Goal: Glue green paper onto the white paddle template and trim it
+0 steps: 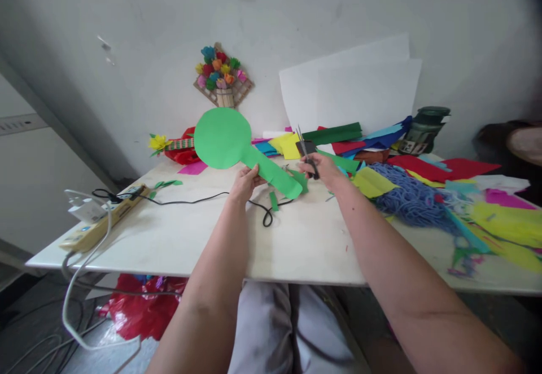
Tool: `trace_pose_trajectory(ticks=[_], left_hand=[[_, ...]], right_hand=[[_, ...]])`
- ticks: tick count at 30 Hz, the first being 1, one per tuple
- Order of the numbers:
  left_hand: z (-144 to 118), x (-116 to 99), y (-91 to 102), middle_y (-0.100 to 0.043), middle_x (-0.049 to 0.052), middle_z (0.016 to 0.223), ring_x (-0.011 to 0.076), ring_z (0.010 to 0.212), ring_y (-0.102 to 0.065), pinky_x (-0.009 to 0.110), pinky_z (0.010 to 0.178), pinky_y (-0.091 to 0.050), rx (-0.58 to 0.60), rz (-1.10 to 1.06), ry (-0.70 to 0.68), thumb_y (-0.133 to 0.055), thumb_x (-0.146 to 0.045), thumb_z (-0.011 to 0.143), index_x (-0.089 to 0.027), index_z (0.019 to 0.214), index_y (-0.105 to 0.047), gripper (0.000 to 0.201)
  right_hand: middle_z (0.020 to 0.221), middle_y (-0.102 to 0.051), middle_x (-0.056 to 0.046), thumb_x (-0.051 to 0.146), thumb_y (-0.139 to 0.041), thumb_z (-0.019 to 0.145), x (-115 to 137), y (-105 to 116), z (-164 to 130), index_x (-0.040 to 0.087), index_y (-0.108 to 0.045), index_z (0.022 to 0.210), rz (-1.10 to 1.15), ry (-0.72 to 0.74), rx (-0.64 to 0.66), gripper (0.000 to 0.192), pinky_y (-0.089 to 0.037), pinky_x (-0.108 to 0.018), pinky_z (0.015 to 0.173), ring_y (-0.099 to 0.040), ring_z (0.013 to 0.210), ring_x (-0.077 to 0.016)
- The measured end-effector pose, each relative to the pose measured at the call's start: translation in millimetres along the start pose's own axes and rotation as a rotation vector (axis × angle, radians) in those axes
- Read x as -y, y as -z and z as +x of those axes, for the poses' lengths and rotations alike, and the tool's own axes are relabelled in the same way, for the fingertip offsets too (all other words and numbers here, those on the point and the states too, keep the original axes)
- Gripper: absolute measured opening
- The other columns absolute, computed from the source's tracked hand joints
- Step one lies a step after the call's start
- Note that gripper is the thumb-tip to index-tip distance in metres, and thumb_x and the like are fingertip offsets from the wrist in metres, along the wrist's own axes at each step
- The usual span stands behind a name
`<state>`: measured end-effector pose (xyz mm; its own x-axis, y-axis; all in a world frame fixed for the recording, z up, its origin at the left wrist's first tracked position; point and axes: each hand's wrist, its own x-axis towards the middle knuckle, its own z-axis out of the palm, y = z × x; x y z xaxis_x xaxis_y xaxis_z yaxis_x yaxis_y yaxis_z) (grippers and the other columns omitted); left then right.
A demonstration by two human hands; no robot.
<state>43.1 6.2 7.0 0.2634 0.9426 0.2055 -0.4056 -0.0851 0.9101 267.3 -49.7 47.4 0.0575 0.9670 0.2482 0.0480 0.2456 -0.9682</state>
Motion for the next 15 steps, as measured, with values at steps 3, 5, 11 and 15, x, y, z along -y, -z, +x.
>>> trace_pose_trajectory(ticks=[3, 5, 11, 15], left_hand=[[-0.3, 0.9, -1.3, -0.067, 0.006, 0.069, 0.0166, 0.063, -0.064, 0.032, 0.067, -0.053, 0.032, 0.028, 0.010, -0.070, -0.036, 0.065, -0.012, 0.084, -0.057, 0.034], [-0.7, 1.0, -2.4, -0.066, 0.005, 0.069, 0.0164, 0.061, -0.064, 0.032, 0.065, -0.053, 0.034, 0.030, 0.007, -0.071, -0.037, 0.064, -0.012, 0.084, -0.057, 0.035], [-3.3, -1.9, -8.1, -0.066, 0.005, 0.069, 0.0169, 0.062, -0.064, 0.031, 0.063, -0.052, -0.007, 0.015, -0.002, -0.072, -0.040, 0.062, -0.013, 0.084, -0.056, 0.039], [-6.1, -1.8, -13.6, -0.067, 0.004, 0.073, 0.0175, 0.064, -0.064, 0.031, 0.062, -0.052, 0.012, 0.088, -0.029, -0.074, -0.040, 0.058, -0.015, 0.089, -0.055, 0.044]], right_hand=[[0.057, -0.056, 0.005, 0.018, -0.075, 0.055, -10.5, -7.5, 2.6, 0.016, -0.053, 0.081, -0.017, -0.058, 0.047, 0.034, -0.042, -0.018, 0.048, -0.051, 0.049, -0.0064], [0.058, -0.056, 0.006, 0.018, -0.077, 0.051, -15.1, -12.7, 2.0, 0.016, -0.053, 0.080, -0.017, -0.087, 0.117, 0.038, -0.044, -0.019, 0.051, -0.052, 0.052, -0.0067], [0.057, -0.054, 0.007, 0.024, -0.081, 0.039, -16.3, -25.3, -2.2, 0.015, -0.053, 0.079, -0.088, -0.101, 0.196, 0.050, -0.043, -0.022, 0.050, -0.051, 0.053, -0.0089], [0.058, -0.055, 0.006, 0.029, -0.082, 0.036, -21.7, -28.4, 1.4, 0.016, -0.052, 0.079, -0.140, -0.044, 0.173, 0.054, -0.044, -0.023, 0.051, -0.052, 0.055, -0.0106]])
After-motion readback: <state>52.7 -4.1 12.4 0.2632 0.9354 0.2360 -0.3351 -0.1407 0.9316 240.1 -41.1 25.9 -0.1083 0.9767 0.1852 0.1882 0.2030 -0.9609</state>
